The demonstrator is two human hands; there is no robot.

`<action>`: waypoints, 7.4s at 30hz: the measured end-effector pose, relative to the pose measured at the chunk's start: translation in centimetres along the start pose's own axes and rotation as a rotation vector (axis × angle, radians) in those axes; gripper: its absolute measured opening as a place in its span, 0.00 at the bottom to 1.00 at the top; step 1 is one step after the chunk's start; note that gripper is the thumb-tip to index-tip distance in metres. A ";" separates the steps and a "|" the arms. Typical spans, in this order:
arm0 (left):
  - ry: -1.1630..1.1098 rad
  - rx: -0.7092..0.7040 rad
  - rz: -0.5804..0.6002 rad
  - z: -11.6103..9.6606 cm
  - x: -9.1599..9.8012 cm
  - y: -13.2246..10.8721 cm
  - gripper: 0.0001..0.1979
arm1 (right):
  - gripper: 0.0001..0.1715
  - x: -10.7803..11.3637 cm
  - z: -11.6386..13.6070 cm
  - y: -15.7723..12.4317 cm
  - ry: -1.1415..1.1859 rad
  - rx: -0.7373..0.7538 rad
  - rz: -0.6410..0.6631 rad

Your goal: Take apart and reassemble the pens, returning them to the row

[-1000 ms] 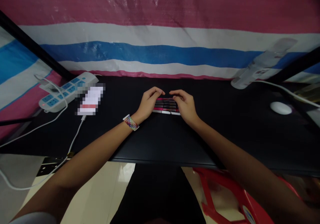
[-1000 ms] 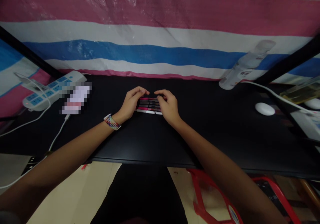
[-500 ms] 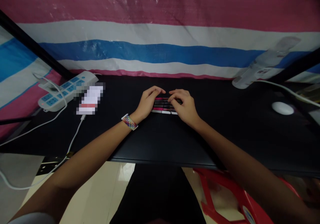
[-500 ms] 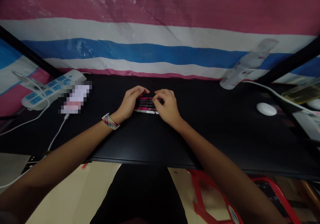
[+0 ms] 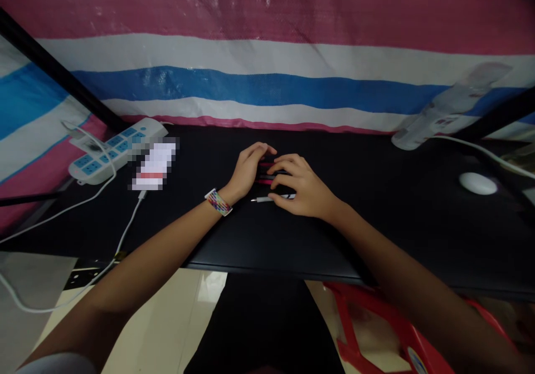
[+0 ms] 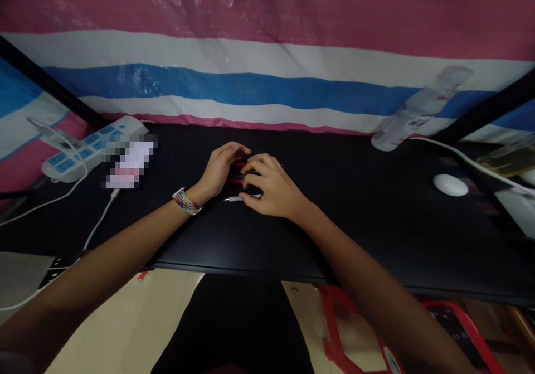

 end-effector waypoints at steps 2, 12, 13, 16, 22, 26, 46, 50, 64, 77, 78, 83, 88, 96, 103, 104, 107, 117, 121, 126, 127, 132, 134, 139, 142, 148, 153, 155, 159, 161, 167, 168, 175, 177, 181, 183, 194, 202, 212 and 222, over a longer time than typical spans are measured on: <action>-0.023 0.004 -0.013 0.0 -0.1 0.0 0.19 | 0.05 0.3 -0.1 -0.1 -0.036 0.050 0.063; -0.059 0.073 -0.014 -0.2 0.0 0.3 0.23 | 0.06 1.2 0.3 0.2 0.017 0.026 0.149; -0.056 0.067 -0.012 -0.1 0.0 0.3 0.23 | 0.05 1.5 0.3 0.3 0.026 0.000 0.144; -0.081 0.056 -0.010 0.3 0.0 0.4 0.24 | 0.04 2.4 0.0 0.3 0.037 -0.070 0.092; -0.044 0.023 -0.028 0.6 0.1 0.5 0.27 | 0.04 3.3 -1.5 0.0 0.029 -0.120 -0.085; 0.078 -0.160 0.006 -0.9 0.6 0.1 0.23 | 0.05 3.3 -2.4 -0.2 0.113 -0.221 -0.120; 0.289 -0.310 -0.069 -1.7 2.1 0.6 0.11 | 0.13 3.5 -6.0 -0.1 0.875 -0.637 -0.451; 0.320 -0.247 -0.094 -1.4 2.2 0.7 0.28 | 0.17 3.1 -5.7 0.0 0.866 -0.624 -0.447; 0.208 -0.208 0.023 -0.8 2.6 1.4 0.12 | 0.16 2.7 -6.3 0.0 0.879 -0.655 -0.517; 0.142 -0.228 -0.075 0.0 3.3 2.2 0.20 | 0.15 2.7 -6.7 0.0 0.899 -0.685 -0.527; 0.154 -0.220 -0.057 0.0 3.3 2.2 0.19 | 0.14 2.7 -6.7 0.0 0.899 -0.684 -0.523; 0.265 -0.190 0.008 -0.4 3.2 1.9 0.17 | 0.16 2.7 -6.7 0.1 0.900 -0.680 -0.504; 0.176 -0.233 -0.008 -0.7 3.2 1.8 0.12 | 0.17 2.6 -6.5 0.2 0.892 -0.674 -0.490; 0.134 -0.190 0.027 -0.5 3.2 2.0 0.13 | 0.22 2.6 -6.8 0.0 0.821 -0.669 -0.518; 0.208 -0.250 -0.075 -0.4 3.6 2.1 0.09 | 0.18 2.7 -6.7 0.0 0.800 -0.665 -0.469; 0.233 -0.270 -0.100 -0.5 3.7 2.2 0.12 | 0.18 2.7 -6.6 0.0 0.805 -0.668 -0.471; 0.302 -0.306 -0.091 -0.5 4.0 2.3 0.07 | 0.19 2.6 -6.6 0.0 0.824 -0.672 -0.474; 0.245 -0.262 0.014 -0.4 3.8 2.3 0.13 | 0.19 2.4 -6.9 0.0 0.864 -0.675 -0.482; 0.310 -0.274 -0.011 -0.7 3.9 2.1 0.22 | 0.18 2.6 -6.4 0.1 0.882 -0.703 -0.436; 0.202 -0.187 -0.011 -0.2 3.8 2.2 0.13 | 0.14 2.8 -5.9 0.3 0.995 -0.707 -0.466; 0.184 -0.173 -0.007 -0.1 3.7 2.3 0.11 | 0.14 2.7 -5.9 0.3 1.003 -0.711 -0.471; 0.173 -0.160 -0.004 0.2 3.8 2.3 0.10 | 0.15 2.5 -6.5 0.2 0.962 -0.718 -0.521; 0.180 -0.163 -0.014 0.3 3.9 2.4 0.15 | 0.16 2.5 -6.7 0.1 0.922 -0.704 -0.537; 0.153 -0.143 -0.045 0.2 4.1 2.6 0.16 | 0.12 2.8 -7.0 -0.1 0.877 -0.680 -0.565; 0.138 -0.135 -0.057 0.1 4.2 2.6 0.09 | 0.11 2.9 -7.4 -0.2 0.878 -0.685 -0.601; 0.122 -0.160 -0.094 0.3 4.4 2.8 0.08 | 0.10 3.0 -7.9 -0.3 0.891 -0.682 -0.678; 0.107 -0.133 -0.113 0.2 4.5 2.9 0.07 | 0.11 3.0 -8.0 -0.2 0.888 -0.684 -0.714; 0.097 -0.124 -0.110 0.1 4.6 2.9 0.07 | 0.10 3.0 -8.0 -0.3 0.879 -0.687 -0.722; 0.077 -0.120 -0.113 0.0 4.6 2.9 0.07 | 0.10 3.0 -8.1 -0.3 0.872 -0.695 -0.743; 0.068 -0.121 -0.117 0.0 4.6 2.9 0.07 | 0.10 3.0 -8.1 -0.3 0.865 -0.701 -0.758; 0.060 -0.116 -0.146 0.0 4.6 2.9 0.07 | 0.07 3.0 -8.6 -0.4 0.837 -0.712 -0.794; 0.058 -0.114 -0.148 0.0 4.6 2.9 0.07 | 0.07 3.0 -8.7 -0.5 0.834 -0.707 -0.798; 0.033 -0.130 -0.160 0.1 4.5 2.9 0.06 | 0.08 3.0 -9.3 -0.7 0.817 -0.688 -0.807; 0.044 -0.126 -0.161 0.1 4.5 2.9 0.06 | 0.08 3.0 -9.2 -0.7 0.822 -0.696 -0.811; 0.062 -0.118 -0.158 0.1 4.5 2.9 0.06 | 0.08 3.0 -9.1 -0.6 0.823 -0.710 -0.823; 0.051 -0.121 -0.154 0.1 4.5 2.9 0.06 | 0.08 3.0 -9.1 -0.6 0.821 -0.707 -0.822; 0.051 -0.113 -0.147 0.3 4.6 3.0 0.05 | 0.07 3.3 -8.7 -0.5 0.820 -0.747 -0.848; 0.111 -0.095 0.014 -0.5 3.8 2.2 0.09 | 0.09 2.2 -7.4 -0.2 0.836 -0.698 -0.630; 0.335 -0.137 -0.040 -1.0 3.8 1.8 0.38 | 0.11 2.1 -6.4 0.1 0.814 -0.580 -0.589; 0.304 -0.146 -0.083 -0.8 3.9 1.9 0.36 | 0.11 2.3 -5.8 0.4 0.764 -0.541 -0.564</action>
Point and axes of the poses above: each hand's wrist, its own y-axis towards the middle knuckle, its own x-axis out of the back of the hand, z = x × y, the point moved 1 cm from there along y, towards the middle knuckle, and after that the axes turned 3 degrees about y, right-handed, at the moved point
